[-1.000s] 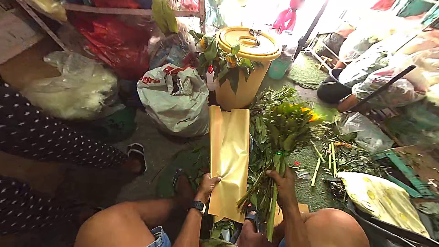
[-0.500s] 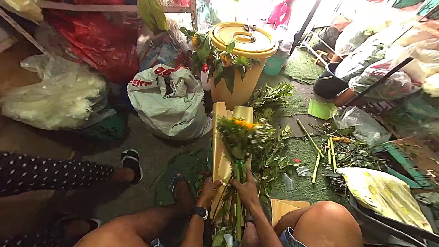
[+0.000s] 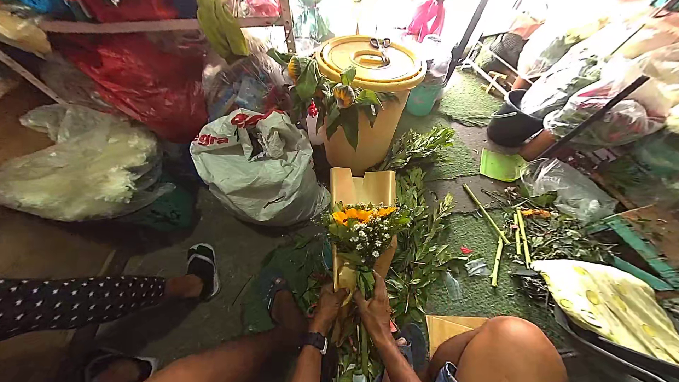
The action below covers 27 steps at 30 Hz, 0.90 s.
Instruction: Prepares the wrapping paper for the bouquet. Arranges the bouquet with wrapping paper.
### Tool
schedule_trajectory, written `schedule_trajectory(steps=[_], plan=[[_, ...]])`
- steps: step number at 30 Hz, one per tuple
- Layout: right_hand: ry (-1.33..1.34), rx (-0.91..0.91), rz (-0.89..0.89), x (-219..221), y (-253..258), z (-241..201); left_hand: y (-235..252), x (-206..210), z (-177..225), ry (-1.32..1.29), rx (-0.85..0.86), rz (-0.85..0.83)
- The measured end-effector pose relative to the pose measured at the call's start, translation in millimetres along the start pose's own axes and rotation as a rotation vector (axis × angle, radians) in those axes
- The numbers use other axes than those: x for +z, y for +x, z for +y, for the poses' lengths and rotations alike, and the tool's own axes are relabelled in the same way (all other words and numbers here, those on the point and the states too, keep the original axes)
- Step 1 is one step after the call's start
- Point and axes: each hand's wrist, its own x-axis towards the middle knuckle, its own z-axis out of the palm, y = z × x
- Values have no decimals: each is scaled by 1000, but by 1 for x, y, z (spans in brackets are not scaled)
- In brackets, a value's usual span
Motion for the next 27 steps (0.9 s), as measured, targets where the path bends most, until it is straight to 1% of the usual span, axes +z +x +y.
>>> schedule_trajectory(steps=[1,3,7,11,14,18,20,22,23,25,27], plan=[[-20,10,2,1,1,1,1,1,-1,4,-3,-2],[-5,55,-51,2,4,5,5,2,-6,17,-20,4],[150,136,-132,2,7,11,11,2,-1,46,-37,33],[156,156,-138,4,8,12,13,5,8,-78,-6,23],[198,176,-155,2,9,13,14,9,7,-76,4,65],[289,179,-171,-1,10,18,14,10,5,-82,16,71],[222,123,-84,2,5,17,15,10,3,-73,17,72],[51,51,80,10,-2,16,14,9,3,-80,26,68],[-30,58,133,12,-5,13,14,9,3,-88,36,61],[-138,136,143,13,-11,6,12,10,3,-101,56,51],[-174,197,113,14,-14,3,10,11,4,-105,57,52]])
